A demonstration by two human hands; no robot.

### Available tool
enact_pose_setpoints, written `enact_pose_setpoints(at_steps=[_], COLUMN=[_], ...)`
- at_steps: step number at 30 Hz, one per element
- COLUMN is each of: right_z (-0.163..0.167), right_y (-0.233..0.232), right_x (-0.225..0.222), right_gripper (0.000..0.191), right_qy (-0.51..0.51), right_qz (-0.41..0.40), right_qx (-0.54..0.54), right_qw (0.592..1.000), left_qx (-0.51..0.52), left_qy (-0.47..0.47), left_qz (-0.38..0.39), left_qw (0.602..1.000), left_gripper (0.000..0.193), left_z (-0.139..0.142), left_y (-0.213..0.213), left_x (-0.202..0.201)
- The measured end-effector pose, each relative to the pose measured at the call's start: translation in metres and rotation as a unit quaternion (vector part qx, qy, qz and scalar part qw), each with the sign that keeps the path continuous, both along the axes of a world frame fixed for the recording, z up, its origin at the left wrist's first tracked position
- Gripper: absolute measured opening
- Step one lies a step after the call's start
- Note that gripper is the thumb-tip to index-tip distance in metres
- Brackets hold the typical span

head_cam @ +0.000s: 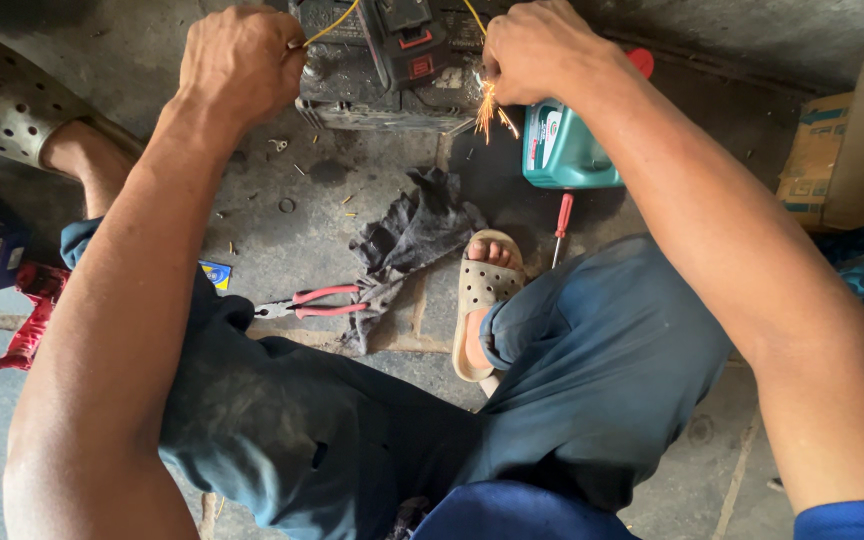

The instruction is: The person sits on the floor and works on a car battery, using a multimeter to test connections and a screwdriver to adjust terminals. They manipulate wires and components on the battery while seated.

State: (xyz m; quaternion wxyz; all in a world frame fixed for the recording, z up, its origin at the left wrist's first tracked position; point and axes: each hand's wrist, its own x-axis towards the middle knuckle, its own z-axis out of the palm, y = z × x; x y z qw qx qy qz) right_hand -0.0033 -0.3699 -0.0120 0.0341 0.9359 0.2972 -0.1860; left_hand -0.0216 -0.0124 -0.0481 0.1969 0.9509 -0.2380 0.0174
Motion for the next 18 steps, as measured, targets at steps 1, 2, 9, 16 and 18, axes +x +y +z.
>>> enact_pose_setpoints(at_steps=[1,2,9,16,18], right_z=[0.0004,0.0011,0.0074,0.0064,0.0062], right_y=[0.0004,0.0008,0.003,0.0037,0.004], right_x=[0.0003,0.0005,-0.0026,-0.0025,-0.0017], right_gripper=[0.022,0.023,0.023,0.021,0.021], right_qy=[-0.001,-0.002,0.007,0.005,0.006], right_qz=[-0.006,-0.011,-0.03,-0.009,-0.011], right_qx=[-0.005,-0.009,-0.008,-0.004,-0.008], right_qw=[1.0,1.0,0.999,1.0,1.0], left_qx=[-0.005,-0.01,0.002,0.001,-0.001], left_qy=[0.0,-0.001,0.026,-0.003,-0.005], left_qz=[-0.001,-0.001,0.009,-0.005,-0.006], left_qw=[1.0,1.0,1.0,1.0,1.0], left_gripper=[0.019,0.019,0.017,0.018,0.018], left_z=[-0.0001,0.0,-0.0002,-0.0012,-0.0019], left_y=[-0.0001,-0.0003,-0.001,0.0002,0.0004], left_x=[0.0,-0.0001,-0.0008,-0.0007,-0.0005])
